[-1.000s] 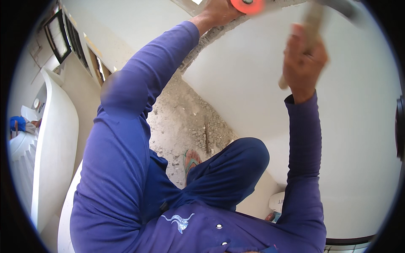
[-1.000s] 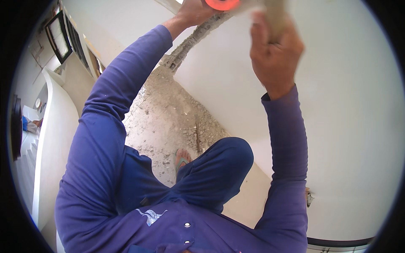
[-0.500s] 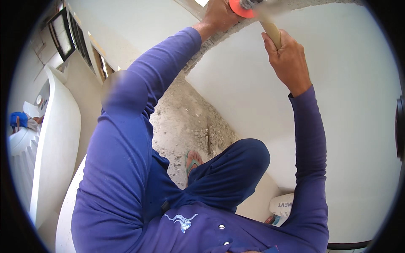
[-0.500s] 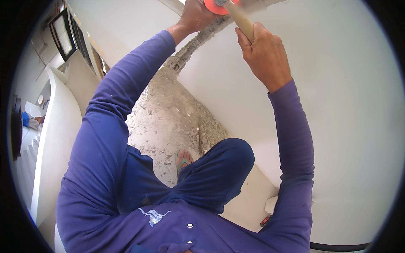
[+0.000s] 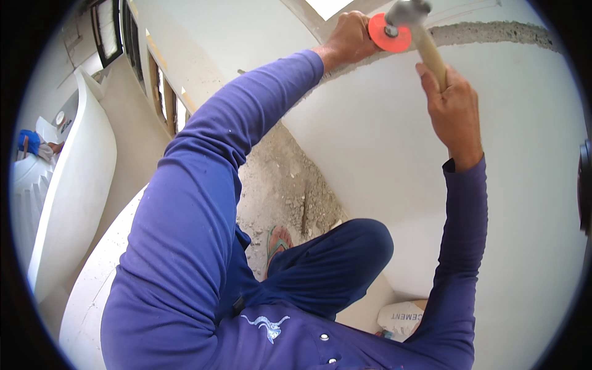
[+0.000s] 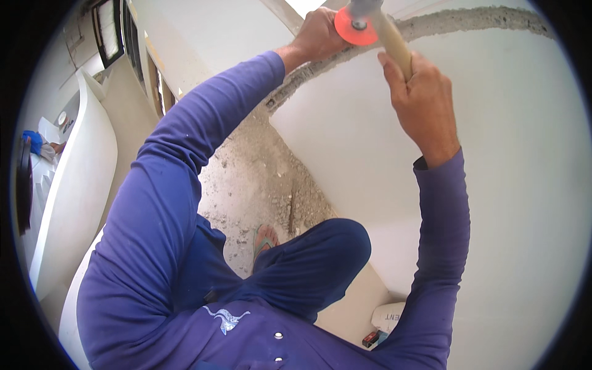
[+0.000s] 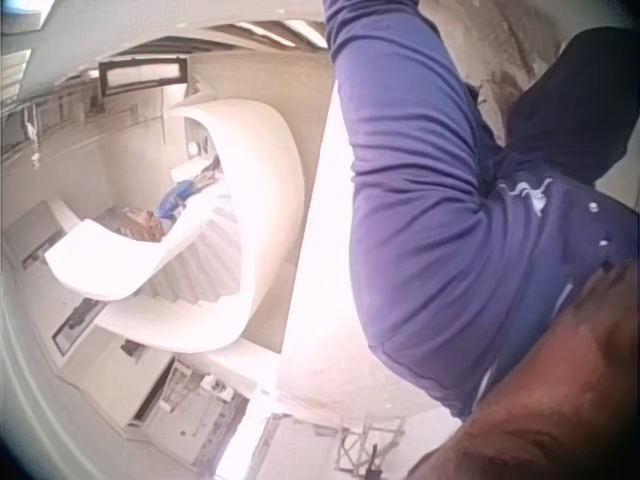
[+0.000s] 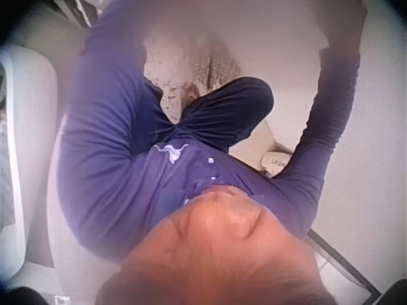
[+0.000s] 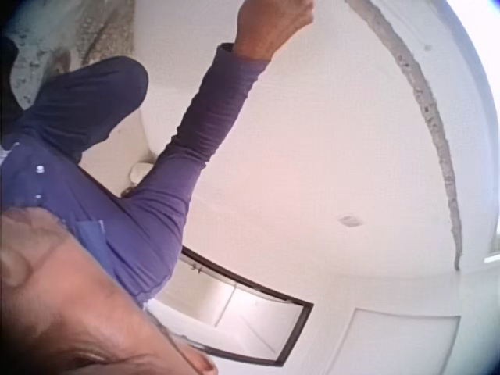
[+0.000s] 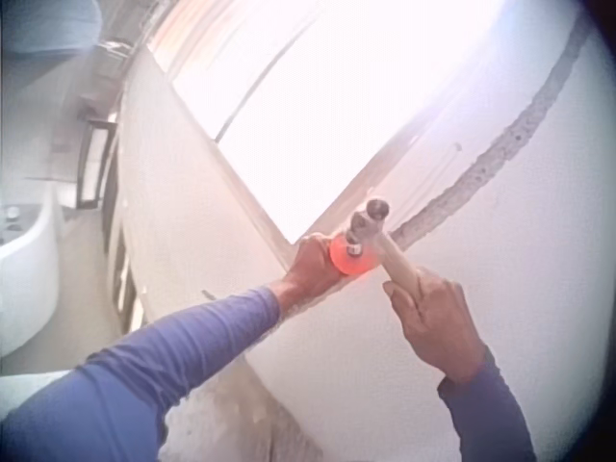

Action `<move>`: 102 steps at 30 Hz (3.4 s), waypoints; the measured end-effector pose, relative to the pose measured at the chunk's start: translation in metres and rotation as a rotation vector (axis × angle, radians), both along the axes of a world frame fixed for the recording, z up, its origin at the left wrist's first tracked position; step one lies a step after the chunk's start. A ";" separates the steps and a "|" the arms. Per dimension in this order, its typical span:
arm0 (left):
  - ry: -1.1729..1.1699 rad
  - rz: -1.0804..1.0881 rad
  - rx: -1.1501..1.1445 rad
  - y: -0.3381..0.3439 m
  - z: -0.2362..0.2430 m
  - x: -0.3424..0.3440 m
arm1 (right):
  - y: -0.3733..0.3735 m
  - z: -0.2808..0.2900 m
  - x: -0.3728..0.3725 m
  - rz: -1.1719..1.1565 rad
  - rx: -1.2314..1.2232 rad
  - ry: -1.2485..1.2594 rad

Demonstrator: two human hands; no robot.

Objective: The person uses a hammer and a red-handled chisel to chip away at a concrete ledge on a spiral staircase. They repeatedly strike the chisel to remove material and occasionally clear debris by hand.

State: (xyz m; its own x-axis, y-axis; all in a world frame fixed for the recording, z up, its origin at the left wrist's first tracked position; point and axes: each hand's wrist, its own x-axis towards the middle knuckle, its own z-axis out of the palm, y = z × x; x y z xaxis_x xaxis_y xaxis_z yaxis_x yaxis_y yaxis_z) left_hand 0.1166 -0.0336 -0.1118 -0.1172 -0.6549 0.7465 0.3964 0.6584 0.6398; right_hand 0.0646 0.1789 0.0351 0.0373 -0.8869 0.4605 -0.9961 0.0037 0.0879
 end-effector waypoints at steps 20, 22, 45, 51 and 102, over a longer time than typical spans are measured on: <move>-0.274 -0.051 0.069 -0.023 -0.048 0.008 | 0.065 -0.018 0.014 0.203 -0.585 -0.809; -0.164 -0.168 0.104 -0.017 -0.027 0.023 | 0.065 -0.046 -0.002 0.181 -0.620 -0.800; 0.662 0.101 0.395 0.044 -0.064 -0.017 | 0.014 -0.004 0.018 0.238 0.058 -0.293; 0.733 0.060 0.440 0.050 -0.069 -0.018 | -0.023 0.026 0.052 0.425 0.109 0.199; 0.350 0.209 0.288 0.030 -0.033 -0.020 | -0.005 0.036 0.052 0.416 -0.208 -0.013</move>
State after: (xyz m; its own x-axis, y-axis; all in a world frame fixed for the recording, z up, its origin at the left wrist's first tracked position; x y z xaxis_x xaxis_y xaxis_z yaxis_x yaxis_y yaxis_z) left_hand 0.0968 -0.0036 -0.1449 0.2640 -0.8228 0.5034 0.4978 0.5632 0.6595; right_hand 0.1170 0.1737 0.0708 0.3635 -0.6868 0.6294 -0.9177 -0.3803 0.1151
